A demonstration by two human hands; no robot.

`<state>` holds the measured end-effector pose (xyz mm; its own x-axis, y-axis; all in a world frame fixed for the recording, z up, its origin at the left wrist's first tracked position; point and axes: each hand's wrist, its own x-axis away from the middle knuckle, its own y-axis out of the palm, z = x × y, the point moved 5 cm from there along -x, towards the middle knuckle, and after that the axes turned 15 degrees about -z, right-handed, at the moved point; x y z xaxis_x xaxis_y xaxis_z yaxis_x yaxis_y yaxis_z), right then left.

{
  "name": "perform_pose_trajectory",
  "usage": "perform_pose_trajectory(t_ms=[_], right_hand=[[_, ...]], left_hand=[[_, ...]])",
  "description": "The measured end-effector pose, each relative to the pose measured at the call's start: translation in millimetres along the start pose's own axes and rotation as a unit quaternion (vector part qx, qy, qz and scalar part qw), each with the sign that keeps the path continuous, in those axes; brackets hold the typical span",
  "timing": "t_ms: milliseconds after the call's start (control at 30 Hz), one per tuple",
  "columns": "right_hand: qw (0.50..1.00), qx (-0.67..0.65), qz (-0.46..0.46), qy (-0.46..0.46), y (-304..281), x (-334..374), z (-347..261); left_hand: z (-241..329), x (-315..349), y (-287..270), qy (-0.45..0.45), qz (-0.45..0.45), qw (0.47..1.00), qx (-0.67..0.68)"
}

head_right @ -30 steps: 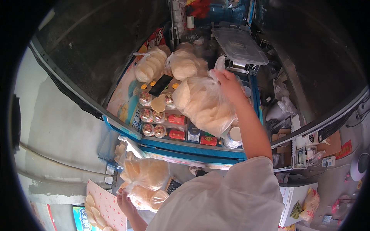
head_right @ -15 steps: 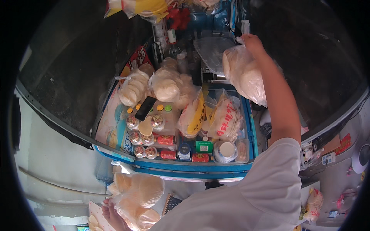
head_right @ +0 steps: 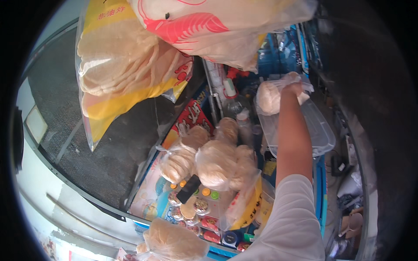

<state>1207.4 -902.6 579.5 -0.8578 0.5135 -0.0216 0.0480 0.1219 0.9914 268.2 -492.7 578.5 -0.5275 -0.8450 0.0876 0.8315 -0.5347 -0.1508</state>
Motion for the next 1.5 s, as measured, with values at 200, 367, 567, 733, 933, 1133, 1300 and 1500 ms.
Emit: perform_pose_trajectory(t_ms=[200, 367, 567, 733, 933, 1133, 1300, 1500], right_hand=[[0.995, 0.074, -0.025, 0.055, 25, 52, 24], [0.936, 0.330, -0.057, -0.110, 61, 62, 18], [0.966, 0.218, -0.139, 0.016, 80, 63, 34], [0.757, 0.563, -0.312, -0.111, 84, 68, 10], [0.527, 0.778, -0.286, -0.187, 75, 122, -45], [0.500, 0.555, -0.657, 0.105, 84, 375, -47], [0.311, 0.277, -0.900, 0.130, 76, 637, -131], [0.285, 0.341, -0.894, 0.052, 81, 710, -153]], left_hand=[[23, 17, 6, -0.023, 0.075, 0.995, -0.068], [28, 10, 20, -0.021, 0.076, 0.994, -0.078], [27, 8, 23, -0.018, 0.066, 0.995, -0.077], [37, 11, 30, -0.014, 0.062, 0.995, -0.082], [50, 5, 34, 0.020, 0.014, 0.998, -0.058], [68, 4, 43, 0.059, -0.062, 0.996, 0.000], [112, 3, 80, 0.156, -0.203, 0.966, 0.042], [145, -1, 109, 0.218, -0.298, 0.926, 0.080]])
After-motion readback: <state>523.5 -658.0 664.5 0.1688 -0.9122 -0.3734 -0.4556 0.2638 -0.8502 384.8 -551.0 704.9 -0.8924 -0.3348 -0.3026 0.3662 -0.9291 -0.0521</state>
